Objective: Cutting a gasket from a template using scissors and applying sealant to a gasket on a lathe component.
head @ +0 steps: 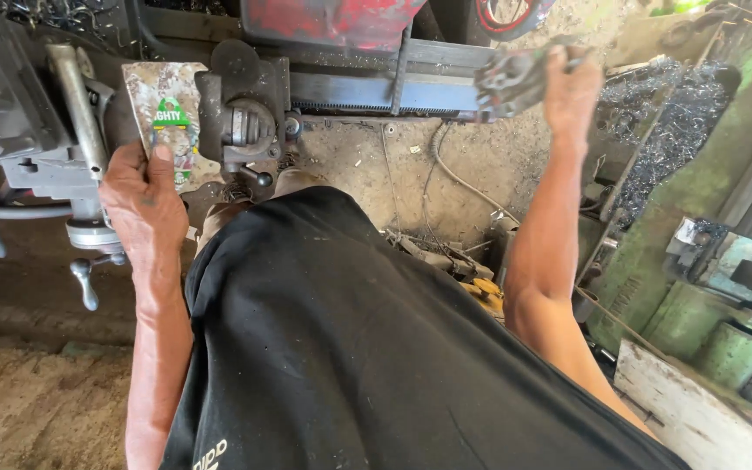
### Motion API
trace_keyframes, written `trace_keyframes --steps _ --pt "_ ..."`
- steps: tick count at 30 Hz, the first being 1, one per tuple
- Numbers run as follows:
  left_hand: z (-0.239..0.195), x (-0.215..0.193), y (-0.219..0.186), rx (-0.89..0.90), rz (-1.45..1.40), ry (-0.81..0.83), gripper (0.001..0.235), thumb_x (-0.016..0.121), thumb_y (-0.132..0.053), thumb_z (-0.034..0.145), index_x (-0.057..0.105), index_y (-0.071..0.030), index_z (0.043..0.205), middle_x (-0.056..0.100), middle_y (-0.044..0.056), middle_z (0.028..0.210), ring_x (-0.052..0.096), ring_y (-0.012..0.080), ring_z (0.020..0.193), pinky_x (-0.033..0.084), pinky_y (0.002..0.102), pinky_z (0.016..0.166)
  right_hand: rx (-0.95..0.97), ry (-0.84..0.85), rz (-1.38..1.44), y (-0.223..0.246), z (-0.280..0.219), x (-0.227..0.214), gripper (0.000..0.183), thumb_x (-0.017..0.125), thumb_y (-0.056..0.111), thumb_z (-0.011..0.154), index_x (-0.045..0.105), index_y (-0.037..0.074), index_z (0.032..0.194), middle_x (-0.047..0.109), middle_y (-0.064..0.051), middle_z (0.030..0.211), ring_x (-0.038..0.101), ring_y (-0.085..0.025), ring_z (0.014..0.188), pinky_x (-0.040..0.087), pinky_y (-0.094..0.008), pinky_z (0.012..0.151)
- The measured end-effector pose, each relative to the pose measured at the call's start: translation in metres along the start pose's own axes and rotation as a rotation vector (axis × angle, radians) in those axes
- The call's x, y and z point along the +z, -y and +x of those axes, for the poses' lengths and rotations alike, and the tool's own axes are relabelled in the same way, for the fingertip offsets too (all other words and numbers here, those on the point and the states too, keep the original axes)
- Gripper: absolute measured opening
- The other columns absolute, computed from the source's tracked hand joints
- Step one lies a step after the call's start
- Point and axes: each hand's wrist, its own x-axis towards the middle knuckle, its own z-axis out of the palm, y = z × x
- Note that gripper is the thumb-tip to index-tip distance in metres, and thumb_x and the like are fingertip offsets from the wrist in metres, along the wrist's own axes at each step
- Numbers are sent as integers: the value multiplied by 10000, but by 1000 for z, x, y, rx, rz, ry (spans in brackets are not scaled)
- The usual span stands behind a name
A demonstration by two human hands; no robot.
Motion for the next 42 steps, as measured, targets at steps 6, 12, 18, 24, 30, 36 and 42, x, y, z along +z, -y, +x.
trace_keyframes --steps 6,12,18,24,30,36,42 --pt "-4 -6 -60 26 102 21 254 584 30 1171 341 -14 1230 552 125 703 480 252 596 366 438 536 -10 341 27 -18 29 83 315 602 315 1132 526 133 887 542 -13 748 515 -148 662 434 -363 645" --pt "-2 -1 -73 -103 218 45 338 582 14 1178 255 -65 1208 627 165 764 536 233 545 428 359 434 65 478 -44 36 38 99 729 498 565 1054 369 74 1577 403 -230 1600 371 -397 1477 285 -558 1191" --pt "-12 6 -41 -130 140 -88 231 568 -119 1083 364 -65 1177 687 244 899 655 497 750 430 575 647 -25 478 -163 58 34 96 775 556 684 1030 464 123 1557 399 -155 1610 321 -330 1488 179 -497 1197" --pt "-35 9 -8 4 67 -84 291 584 -224 1146 345 -151 1295 547 115 750 470 334 518 251 517 503 256 540 -263 140 -17 56 741 487 650 1087 341 134 1599 353 -180 1629 331 -369 1495 218 -600 1186" --pt "-51 -2 -29 43 165 -179 270 634 -133 1083 454 -65 1273 543 112 908 545 275 750 416 438 614 222 495 -230 105 0 72 747 546 638 1109 318 112 1589 384 -192 1618 364 -371 1489 231 -628 1182" --pt "-59 -6 -31 1 195 -226 372 773 -223 1036 542 -172 1323 580 90 1170 652 317 945 519 484 683 306 424 -203 120 -25 49 768 667 631 1101 339 108 1558 450 -142 1598 437 -332 1468 279 -623 1164" --pt "-57 -8 -21 183 271 -246 321 745 -205 1103 576 -132 1365 540 94 1262 668 264 977 591 421 728 48 334 -360 68 -45 24 217 646 250 1115 498 109 1189 515 -117 1161 528 -263 982 495 -541 879"
